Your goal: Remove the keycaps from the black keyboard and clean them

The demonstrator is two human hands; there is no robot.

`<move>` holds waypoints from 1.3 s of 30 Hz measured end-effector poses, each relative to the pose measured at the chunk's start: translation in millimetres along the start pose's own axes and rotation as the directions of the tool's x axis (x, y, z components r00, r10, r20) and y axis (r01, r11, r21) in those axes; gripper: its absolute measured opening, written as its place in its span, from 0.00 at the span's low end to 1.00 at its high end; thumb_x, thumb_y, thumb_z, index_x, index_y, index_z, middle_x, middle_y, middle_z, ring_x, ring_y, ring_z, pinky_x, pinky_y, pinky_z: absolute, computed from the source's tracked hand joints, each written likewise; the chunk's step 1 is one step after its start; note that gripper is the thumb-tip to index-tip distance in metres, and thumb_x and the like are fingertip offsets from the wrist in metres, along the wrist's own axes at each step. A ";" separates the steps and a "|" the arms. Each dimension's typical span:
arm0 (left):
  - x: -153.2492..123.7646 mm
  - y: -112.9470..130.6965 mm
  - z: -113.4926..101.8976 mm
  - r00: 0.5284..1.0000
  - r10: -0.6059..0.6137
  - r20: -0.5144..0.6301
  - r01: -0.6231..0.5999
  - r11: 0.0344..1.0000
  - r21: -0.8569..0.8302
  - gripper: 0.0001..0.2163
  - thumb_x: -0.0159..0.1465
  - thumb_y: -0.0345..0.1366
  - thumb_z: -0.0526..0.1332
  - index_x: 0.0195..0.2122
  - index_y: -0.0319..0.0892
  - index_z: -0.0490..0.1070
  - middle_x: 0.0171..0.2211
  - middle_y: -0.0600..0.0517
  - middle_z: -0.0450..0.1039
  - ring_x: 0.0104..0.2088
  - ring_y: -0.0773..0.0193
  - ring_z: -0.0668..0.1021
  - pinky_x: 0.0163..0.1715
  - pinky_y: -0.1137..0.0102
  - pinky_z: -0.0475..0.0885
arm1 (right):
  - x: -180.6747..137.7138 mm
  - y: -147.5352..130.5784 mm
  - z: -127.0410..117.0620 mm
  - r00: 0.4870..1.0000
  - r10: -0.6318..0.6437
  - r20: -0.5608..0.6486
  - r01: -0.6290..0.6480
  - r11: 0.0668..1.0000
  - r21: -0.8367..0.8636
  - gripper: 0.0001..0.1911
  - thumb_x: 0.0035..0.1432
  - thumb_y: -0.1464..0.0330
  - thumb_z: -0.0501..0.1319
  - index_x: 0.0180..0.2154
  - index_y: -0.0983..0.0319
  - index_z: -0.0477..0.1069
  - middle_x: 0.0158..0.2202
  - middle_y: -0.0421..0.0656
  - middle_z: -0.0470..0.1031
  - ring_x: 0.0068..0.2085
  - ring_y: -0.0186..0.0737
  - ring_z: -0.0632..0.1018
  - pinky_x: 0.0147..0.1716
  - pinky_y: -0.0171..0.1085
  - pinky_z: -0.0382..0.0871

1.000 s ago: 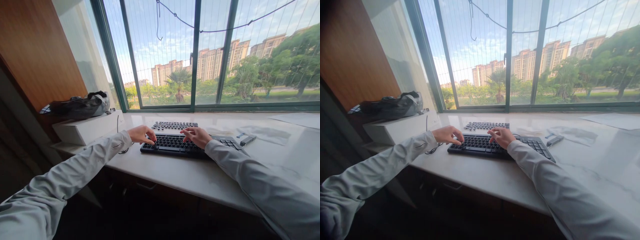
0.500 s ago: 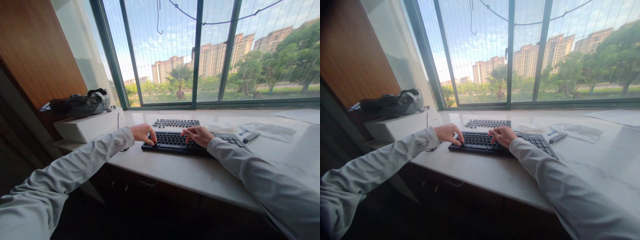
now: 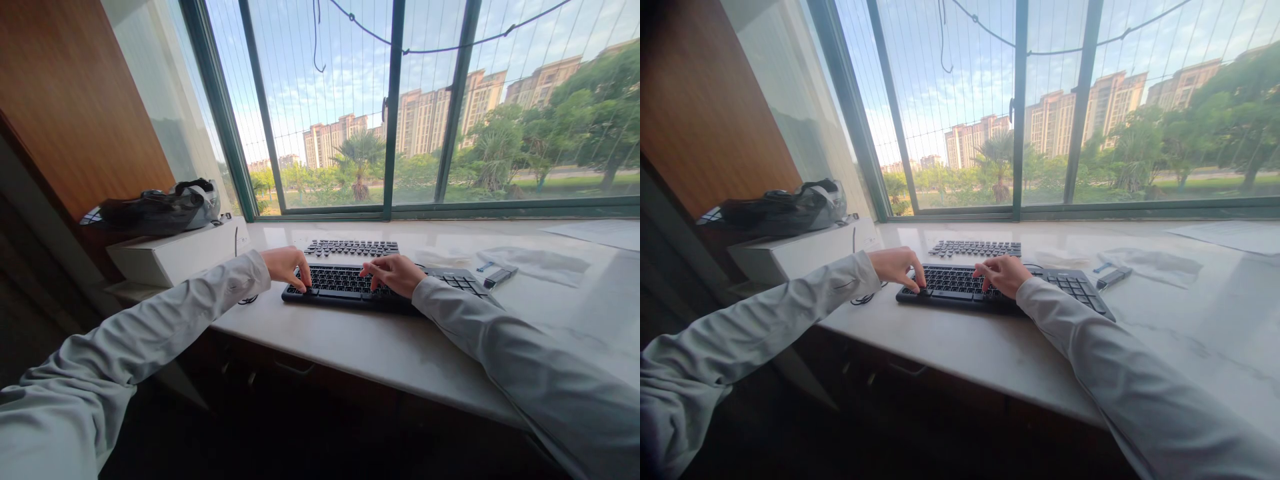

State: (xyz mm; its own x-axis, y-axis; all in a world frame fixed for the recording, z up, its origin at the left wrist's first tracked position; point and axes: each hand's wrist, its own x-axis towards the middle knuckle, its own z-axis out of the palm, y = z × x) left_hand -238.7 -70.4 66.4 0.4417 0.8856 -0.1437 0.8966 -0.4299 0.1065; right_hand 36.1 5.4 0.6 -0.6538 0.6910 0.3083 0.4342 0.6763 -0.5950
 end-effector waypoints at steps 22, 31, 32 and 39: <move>7.9 14.5 2.5 0.999 -0.035 -0.013 0.036 0.999 0.039 0.08 0.46 0.35 0.69 0.30 0.46 0.80 0.28 0.55 0.79 0.28 0.69 0.77 0.30 0.77 0.67 | -1.2 -2.2 1.6 1.000 -0.016 0.025 0.016 1.000 0.017 0.27 0.56 0.47 0.49 0.35 0.59 0.77 0.22 0.39 0.77 0.25 0.35 0.73 0.29 0.33 0.63; 11.3 6.8 10.6 0.998 -0.061 -0.009 0.061 0.998 -0.012 0.09 0.46 0.35 0.69 0.30 0.46 0.80 0.27 0.55 0.79 0.30 0.68 0.78 0.31 0.77 0.67 | -1.4 -5.2 -2.1 1.000 -0.012 0.000 0.012 1.000 -0.013 0.27 0.56 0.48 0.49 0.36 0.59 0.78 0.23 0.39 0.78 0.25 0.35 0.73 0.29 0.33 0.62; 8.9 4.7 10.7 0.998 -0.062 -0.013 0.062 0.997 -0.035 0.09 0.46 0.36 0.69 0.31 0.47 0.80 0.28 0.55 0.79 0.31 0.67 0.78 0.32 0.77 0.68 | -1.3 -5.8 -2.6 1.000 -0.018 -0.003 0.018 1.000 -0.024 0.27 0.57 0.48 0.49 0.36 0.59 0.78 0.22 0.39 0.77 0.26 0.35 0.73 0.30 0.33 0.63; 2.6 -22.9 -4.2 0.931 -0.205 -0.302 0.175 0.977 -0.124 0.13 0.50 0.46 0.66 0.35 0.48 0.79 0.33 0.55 0.79 0.36 0.64 0.78 0.39 0.74 0.68 | -0.5 0.4 -24.1 0.980 -0.045 -0.193 -0.067 0.842 -0.536 0.22 0.61 0.56 0.48 0.33 0.59 0.77 0.27 0.45 0.78 0.31 0.41 0.75 0.40 0.40 0.60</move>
State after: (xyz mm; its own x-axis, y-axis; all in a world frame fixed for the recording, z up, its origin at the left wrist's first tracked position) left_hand -258.3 -57.4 67.7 0.2171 0.9658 0.1419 0.9491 -0.2428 0.2004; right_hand 51.5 11.5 18.2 -0.5410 0.6962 0.4718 0.7413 0.6598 -0.1235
